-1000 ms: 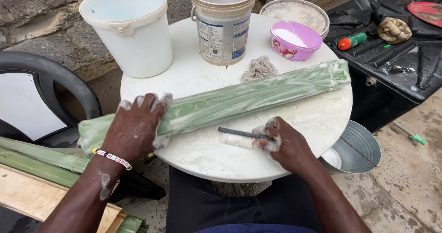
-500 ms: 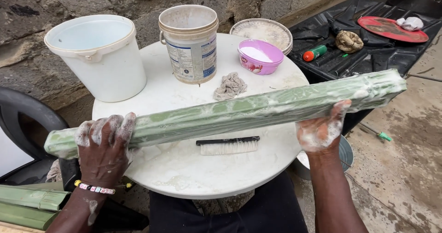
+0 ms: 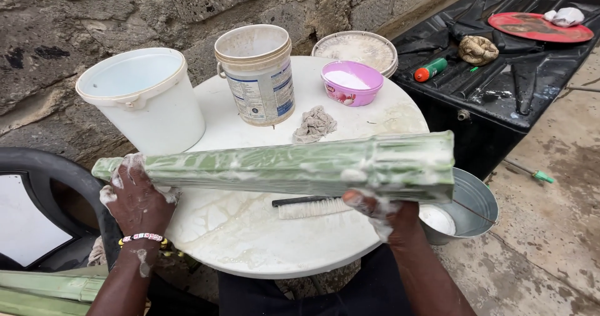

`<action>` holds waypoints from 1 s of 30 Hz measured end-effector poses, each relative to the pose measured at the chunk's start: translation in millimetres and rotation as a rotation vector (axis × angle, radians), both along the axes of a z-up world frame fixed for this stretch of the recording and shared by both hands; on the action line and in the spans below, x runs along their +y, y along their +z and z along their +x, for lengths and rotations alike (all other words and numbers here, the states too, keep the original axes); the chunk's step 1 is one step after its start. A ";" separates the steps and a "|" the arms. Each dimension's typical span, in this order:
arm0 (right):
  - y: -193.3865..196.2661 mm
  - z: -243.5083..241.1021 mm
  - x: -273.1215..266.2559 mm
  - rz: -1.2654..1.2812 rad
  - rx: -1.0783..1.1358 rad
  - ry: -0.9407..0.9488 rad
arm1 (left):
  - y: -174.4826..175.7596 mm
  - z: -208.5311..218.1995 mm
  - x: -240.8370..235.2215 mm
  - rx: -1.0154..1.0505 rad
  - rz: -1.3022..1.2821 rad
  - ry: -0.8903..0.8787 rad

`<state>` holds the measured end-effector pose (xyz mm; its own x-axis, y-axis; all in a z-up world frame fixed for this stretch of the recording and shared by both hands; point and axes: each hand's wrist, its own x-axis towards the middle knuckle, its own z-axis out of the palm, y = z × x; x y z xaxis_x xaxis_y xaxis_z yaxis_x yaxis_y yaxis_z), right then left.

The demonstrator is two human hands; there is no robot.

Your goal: The person cleans a square green PVC pipe by rubbing it with a soapy cloth, scrubbing the edges with a brush, and then pouring water from a bucket over it to rinse.

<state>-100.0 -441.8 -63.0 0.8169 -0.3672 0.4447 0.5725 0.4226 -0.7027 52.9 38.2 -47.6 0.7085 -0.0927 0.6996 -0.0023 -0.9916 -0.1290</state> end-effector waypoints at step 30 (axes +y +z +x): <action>32.1 14.6 55.9 -1.499 0.508 0.002 | 56.9 -114.1 -67.7 0.046 -0.165 -0.852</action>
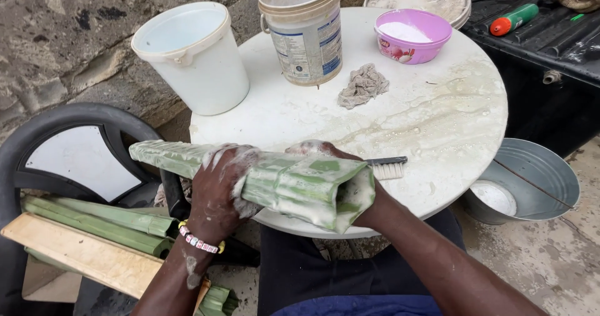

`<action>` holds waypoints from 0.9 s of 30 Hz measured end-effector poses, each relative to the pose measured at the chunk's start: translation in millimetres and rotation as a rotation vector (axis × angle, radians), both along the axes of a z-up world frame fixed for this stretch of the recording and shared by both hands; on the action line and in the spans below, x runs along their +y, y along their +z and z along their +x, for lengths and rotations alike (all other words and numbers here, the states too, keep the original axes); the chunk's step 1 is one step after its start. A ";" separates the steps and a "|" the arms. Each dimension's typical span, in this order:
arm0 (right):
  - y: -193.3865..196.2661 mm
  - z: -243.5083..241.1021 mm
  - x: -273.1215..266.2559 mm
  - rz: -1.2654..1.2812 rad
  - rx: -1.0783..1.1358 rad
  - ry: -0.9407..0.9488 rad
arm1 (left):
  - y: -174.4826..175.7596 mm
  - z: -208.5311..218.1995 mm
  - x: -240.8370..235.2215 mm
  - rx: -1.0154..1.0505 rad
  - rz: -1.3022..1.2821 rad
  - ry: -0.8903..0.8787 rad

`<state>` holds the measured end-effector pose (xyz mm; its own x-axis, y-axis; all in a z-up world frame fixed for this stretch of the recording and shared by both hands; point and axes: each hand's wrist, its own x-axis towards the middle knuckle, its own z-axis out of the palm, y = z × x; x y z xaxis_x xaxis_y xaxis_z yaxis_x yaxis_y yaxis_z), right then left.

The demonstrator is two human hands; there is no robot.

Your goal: The person cleans a square green PVC pipe by rubbing it with a soapy cloth, scrubbing the edges with a brush, and then pouring water from a bucket over it to rinse.

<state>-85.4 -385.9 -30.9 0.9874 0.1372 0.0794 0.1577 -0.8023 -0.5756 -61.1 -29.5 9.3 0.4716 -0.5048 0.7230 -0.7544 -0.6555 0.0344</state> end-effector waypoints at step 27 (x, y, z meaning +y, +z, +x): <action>29.8 -13.1 -41.1 -0.159 0.177 -0.027 | -17.2 2.7 -14.7 -0.217 -0.175 -0.115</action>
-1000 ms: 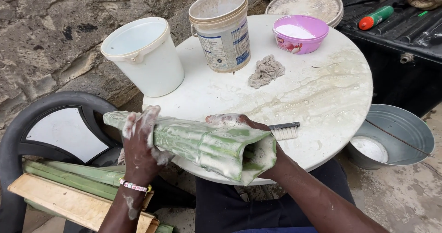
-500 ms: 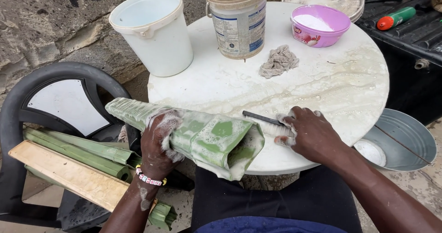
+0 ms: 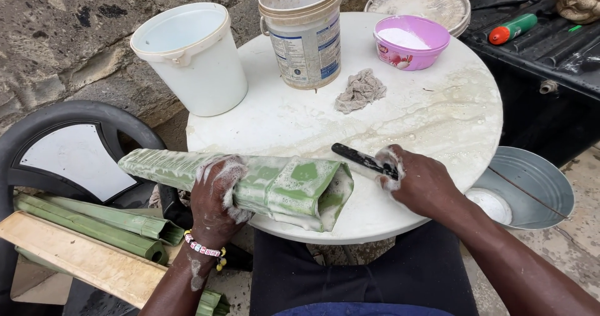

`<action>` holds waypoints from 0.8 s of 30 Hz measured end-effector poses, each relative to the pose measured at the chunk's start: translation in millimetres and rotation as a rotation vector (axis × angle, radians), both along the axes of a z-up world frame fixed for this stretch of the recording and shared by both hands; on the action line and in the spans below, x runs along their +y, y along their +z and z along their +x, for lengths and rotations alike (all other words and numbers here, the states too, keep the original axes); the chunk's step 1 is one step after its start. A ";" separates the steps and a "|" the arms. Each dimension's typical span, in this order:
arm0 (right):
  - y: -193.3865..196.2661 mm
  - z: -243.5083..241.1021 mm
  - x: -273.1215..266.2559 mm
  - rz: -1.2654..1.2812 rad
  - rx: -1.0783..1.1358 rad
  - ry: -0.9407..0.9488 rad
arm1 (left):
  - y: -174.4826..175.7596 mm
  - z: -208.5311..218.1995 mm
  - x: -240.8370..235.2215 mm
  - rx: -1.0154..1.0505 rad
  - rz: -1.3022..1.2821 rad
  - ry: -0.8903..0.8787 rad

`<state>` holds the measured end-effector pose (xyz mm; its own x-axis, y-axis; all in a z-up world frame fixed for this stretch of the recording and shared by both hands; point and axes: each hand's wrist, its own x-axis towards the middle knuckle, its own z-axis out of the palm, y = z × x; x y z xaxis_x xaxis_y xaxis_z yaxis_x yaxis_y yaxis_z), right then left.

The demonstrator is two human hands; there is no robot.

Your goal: The person cleans a square green PVC pipe by rubbing it with a soapy cloth, scrubbing the edges with a brush, and then pouring water from a bucket over it to rinse.

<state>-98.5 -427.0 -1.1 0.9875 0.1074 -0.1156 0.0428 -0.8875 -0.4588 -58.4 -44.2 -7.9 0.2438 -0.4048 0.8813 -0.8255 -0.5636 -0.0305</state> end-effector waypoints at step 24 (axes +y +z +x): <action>0.3 -4.4 -59.1 0.369 0.239 0.033 | -21.4 37.1 -48.8 0.372 0.544 0.250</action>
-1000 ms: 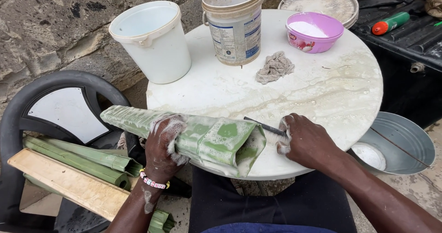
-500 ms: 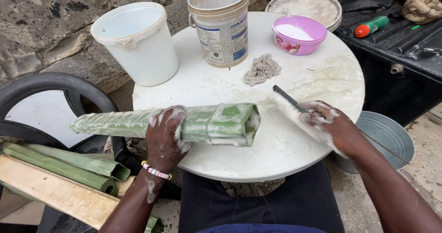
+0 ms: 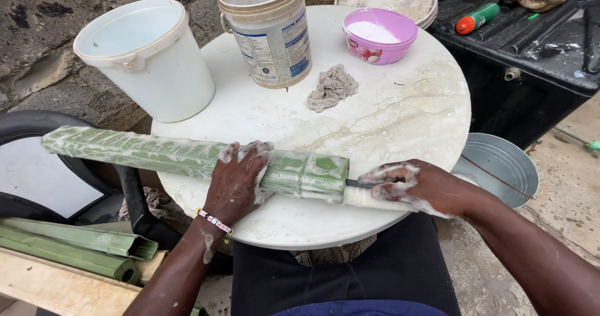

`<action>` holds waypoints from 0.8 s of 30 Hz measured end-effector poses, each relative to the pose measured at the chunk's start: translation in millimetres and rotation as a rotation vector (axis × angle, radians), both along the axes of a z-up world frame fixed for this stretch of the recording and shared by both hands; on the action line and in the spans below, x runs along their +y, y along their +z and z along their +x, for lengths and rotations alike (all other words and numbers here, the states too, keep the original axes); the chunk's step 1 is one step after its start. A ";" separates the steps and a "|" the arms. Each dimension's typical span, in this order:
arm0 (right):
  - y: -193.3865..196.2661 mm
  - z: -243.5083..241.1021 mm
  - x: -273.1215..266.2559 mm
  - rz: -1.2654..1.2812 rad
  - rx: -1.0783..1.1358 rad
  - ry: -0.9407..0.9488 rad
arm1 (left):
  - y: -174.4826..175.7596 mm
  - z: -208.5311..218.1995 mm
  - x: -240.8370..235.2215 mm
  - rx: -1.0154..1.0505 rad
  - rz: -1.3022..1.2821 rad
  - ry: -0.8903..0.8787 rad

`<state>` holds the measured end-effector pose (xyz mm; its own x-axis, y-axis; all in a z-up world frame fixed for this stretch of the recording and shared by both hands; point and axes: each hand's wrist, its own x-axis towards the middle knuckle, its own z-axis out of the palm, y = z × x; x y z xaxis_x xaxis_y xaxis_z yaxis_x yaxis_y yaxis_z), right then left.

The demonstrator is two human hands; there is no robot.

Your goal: The person cleans a square green PVC pipe by rubbing it with a soapy cloth, scrubbing the edges with a brush, and then pouring water from a bucket over it to rinse.

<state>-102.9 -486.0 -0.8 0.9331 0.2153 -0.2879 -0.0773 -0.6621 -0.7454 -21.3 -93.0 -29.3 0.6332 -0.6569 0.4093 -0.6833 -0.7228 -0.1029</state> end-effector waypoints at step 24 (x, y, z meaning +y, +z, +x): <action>-16.8 19.5 47.1 -0.162 -0.369 0.222 | 88.9 45.2 -47.4 0.523 0.276 0.090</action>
